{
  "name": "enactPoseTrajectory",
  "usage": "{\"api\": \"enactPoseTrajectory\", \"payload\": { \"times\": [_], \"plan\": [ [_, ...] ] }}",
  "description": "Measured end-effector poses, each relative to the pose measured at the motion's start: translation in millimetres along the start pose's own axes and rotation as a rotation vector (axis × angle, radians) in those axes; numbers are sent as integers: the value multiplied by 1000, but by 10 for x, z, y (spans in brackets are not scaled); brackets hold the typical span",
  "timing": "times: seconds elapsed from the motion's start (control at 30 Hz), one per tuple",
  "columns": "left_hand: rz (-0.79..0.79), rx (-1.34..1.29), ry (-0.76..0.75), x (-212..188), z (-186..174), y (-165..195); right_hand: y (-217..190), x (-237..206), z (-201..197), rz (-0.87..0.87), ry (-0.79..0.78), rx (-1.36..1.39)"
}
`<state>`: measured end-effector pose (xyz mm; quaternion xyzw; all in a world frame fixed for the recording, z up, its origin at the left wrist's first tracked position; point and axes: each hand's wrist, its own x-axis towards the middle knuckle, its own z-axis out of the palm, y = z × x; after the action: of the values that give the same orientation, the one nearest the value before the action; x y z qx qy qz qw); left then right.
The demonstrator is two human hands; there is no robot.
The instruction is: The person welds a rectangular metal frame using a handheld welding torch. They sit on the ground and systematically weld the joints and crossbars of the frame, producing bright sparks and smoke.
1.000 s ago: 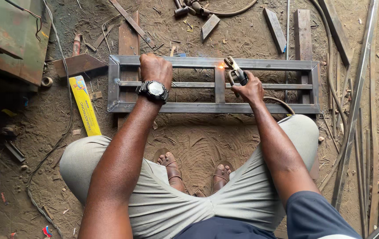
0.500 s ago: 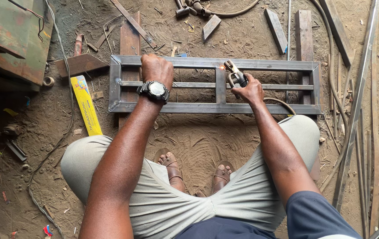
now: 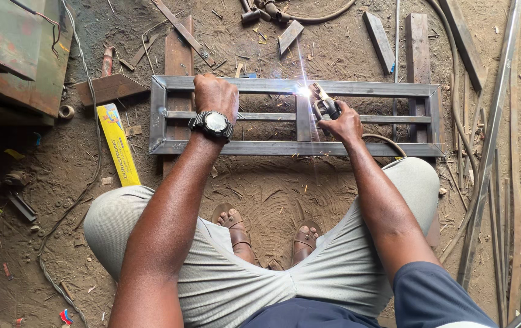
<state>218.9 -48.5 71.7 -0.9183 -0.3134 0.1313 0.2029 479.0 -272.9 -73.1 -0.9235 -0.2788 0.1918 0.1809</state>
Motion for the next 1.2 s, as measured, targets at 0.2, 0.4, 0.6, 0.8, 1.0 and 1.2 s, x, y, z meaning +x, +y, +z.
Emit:
{"api": "enactPoseTrajectory", "payload": {
  "times": [0.2,0.4,0.6,0.8,1.0,1.2],
  "plan": [
    [9,-28,6,-4,6,-11,11,1,4,-18,5,1],
    [3,-31,28,-2,14,0,8,5,15,3,6,-33],
    [9,-8,3,9,35,2,-23,0,1,21,-22,-45],
    [5,-5,6,19,43,11,-41,-14,-8,33,-21,-52],
    [12,-11,18,10,30,5,-39,-22,-6,11,-16,-28],
    [-4,-30,43,-2,27,9,-35,-25,-3,-34,8,-39]
  ]
}}
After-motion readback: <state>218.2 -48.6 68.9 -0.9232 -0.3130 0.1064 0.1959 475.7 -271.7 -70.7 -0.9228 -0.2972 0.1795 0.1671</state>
